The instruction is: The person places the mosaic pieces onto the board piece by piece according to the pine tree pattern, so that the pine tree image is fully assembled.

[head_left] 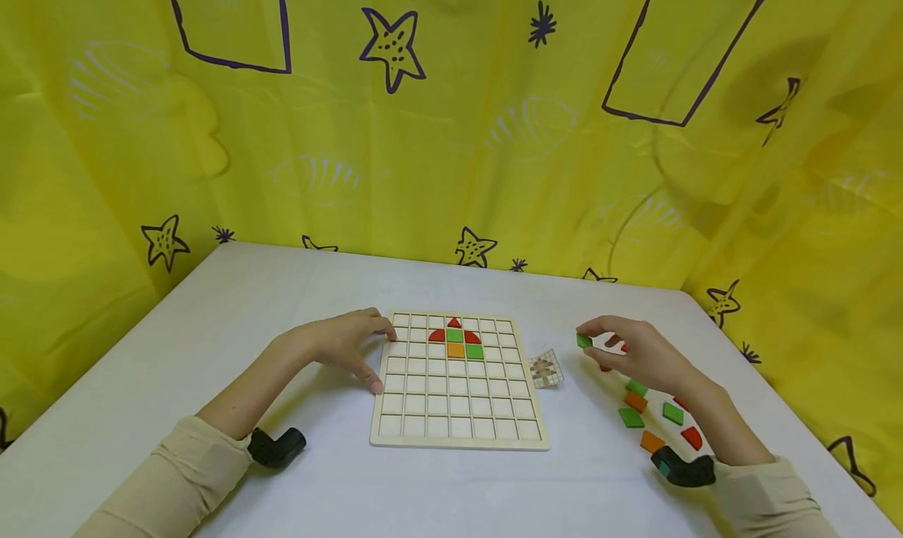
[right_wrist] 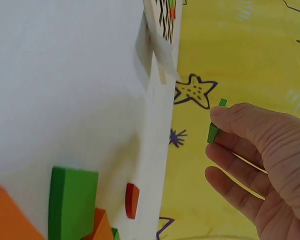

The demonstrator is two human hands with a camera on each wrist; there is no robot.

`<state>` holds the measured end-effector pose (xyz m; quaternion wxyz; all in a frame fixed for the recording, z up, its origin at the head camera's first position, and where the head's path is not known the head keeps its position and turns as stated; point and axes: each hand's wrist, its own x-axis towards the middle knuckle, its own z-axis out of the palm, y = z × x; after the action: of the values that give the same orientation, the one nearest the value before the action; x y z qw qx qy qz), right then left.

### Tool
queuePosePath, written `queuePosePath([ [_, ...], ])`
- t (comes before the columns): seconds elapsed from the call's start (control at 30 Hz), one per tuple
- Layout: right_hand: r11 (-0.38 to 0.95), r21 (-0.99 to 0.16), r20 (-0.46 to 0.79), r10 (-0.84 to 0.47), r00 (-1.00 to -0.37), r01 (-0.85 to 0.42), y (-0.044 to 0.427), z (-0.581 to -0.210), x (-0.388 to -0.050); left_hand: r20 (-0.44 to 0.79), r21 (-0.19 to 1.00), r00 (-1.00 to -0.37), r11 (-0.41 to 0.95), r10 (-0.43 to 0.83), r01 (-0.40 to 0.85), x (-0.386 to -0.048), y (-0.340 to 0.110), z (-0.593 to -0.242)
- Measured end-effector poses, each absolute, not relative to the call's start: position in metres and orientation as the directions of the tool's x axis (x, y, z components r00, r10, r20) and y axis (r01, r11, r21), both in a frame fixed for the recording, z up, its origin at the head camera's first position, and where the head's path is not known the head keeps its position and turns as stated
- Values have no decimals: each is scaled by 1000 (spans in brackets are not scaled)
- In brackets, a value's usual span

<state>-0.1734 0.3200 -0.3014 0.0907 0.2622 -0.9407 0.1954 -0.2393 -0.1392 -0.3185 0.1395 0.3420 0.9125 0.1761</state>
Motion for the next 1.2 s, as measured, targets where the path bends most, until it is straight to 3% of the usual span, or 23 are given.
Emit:
queuePosePath([
  [0.2, 772, -322, 280, -475, -834, -548, 308, -299, -174, -133, 420, -730, 705, 670, 571, -239, -139, -318],
  [0.47, 722, -291, 338, -536, -774, -627, 294, -302, -177, -135, 422, -734, 709, 666, 566, -240, -139, -320],
  [1.2, 682, -350, 263, -587, -766, -642, 252, -293, -182, -132, 421, -735, 709, 665, 566, -240, -140, -319],
])
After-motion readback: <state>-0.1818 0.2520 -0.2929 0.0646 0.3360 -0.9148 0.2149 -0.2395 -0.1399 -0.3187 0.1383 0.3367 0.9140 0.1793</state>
